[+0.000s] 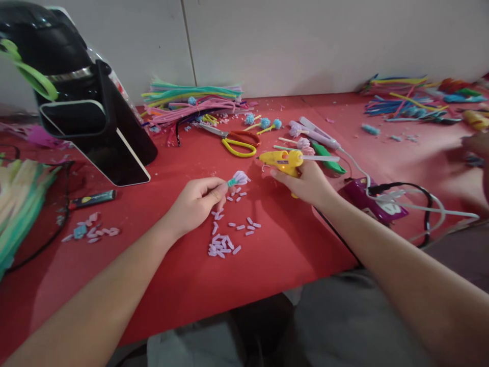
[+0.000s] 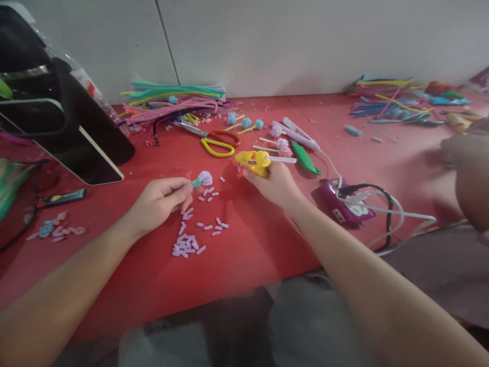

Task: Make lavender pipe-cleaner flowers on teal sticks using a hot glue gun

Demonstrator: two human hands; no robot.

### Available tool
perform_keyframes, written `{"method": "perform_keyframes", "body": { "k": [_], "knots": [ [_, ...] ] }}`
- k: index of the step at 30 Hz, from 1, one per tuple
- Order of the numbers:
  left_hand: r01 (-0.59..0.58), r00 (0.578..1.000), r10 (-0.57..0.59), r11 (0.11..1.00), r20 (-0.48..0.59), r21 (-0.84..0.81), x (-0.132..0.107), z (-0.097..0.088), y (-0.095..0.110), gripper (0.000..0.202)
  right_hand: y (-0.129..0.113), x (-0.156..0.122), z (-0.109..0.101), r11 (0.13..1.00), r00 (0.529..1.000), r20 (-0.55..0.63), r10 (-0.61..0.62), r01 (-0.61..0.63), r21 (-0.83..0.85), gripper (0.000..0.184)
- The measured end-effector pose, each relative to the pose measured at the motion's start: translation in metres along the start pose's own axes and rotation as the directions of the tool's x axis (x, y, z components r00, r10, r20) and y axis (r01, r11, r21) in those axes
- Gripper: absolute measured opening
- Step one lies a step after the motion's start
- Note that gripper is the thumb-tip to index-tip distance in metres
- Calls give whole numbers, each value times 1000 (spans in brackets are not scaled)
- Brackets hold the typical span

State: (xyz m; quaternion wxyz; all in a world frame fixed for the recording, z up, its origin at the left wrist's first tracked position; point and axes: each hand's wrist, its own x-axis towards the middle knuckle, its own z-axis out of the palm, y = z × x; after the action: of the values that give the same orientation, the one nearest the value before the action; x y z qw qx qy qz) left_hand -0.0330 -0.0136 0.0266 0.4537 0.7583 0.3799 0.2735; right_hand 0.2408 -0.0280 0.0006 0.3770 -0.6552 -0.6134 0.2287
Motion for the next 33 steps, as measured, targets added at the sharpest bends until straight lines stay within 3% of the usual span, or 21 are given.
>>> {"method": "perform_keyframes", "body": {
  "k": [5,11,33],
  "knots": [
    [125,982,-112,989,-149,78,3,-4,-4,42,-5,-10,10,956,988,85,126,-144,255,28],
    [283,944,-295,955,-150,-94,5,-4,-8,27,-17,-26,18,920,982,169,84,-142,366,26],
    [267,950,-271,962,-157,-50,6,-2,-9,27,-19,-30,29,907,980,187,67,-138,397,26]
  ]
}}
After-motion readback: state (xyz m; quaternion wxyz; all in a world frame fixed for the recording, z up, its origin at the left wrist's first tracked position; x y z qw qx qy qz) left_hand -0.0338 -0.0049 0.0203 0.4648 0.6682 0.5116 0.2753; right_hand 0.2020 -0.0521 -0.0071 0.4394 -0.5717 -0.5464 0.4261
